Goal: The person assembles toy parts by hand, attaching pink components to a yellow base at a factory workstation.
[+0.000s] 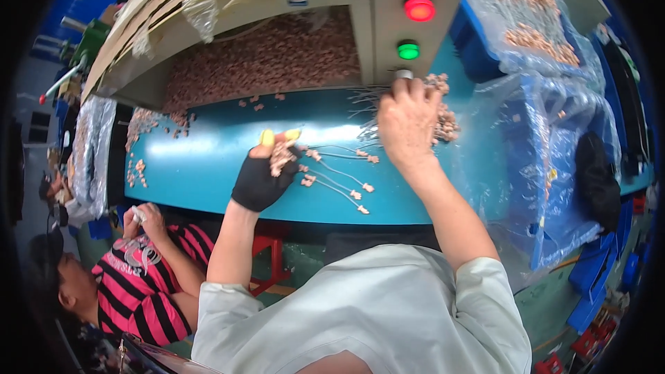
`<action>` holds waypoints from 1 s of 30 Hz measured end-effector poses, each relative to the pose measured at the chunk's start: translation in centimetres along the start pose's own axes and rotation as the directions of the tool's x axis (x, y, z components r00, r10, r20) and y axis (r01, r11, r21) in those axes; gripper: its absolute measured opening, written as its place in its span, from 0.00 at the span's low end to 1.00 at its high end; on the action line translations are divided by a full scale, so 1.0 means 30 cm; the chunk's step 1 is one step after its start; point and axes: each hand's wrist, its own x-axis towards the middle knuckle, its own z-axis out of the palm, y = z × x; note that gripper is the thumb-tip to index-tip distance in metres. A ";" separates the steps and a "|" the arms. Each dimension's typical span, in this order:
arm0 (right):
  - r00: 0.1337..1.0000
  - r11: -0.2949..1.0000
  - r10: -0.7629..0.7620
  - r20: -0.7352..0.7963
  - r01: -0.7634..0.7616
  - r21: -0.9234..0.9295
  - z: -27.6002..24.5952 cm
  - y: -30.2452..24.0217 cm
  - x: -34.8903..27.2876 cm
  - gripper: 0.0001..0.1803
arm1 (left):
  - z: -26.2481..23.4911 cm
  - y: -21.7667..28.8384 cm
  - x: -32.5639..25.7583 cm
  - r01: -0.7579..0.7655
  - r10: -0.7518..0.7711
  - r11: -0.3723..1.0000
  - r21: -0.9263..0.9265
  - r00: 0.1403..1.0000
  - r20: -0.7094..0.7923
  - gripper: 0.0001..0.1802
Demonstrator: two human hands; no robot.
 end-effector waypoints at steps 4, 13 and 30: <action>0.997 0.997 -0.018 -0.073 0.024 0.072 -0.006 0.009 -0.007 0.04 | 0.051 0.015 0.106 0.218 -0.140 0.817 -0.535 0.973 0.182 0.20; 0.999 0.752 0.000 -0.041 0.027 0.658 -0.081 -0.031 -0.028 0.06 | 0.080 -0.041 0.233 0.142 -0.003 0.890 -0.433 0.952 0.306 0.18; 0.905 0.369 0.063 0.421 -0.413 0.833 -0.028 -0.078 0.003 0.09 | 0.103 -0.079 0.248 -0.019 0.015 1.000 0.022 0.983 0.182 0.20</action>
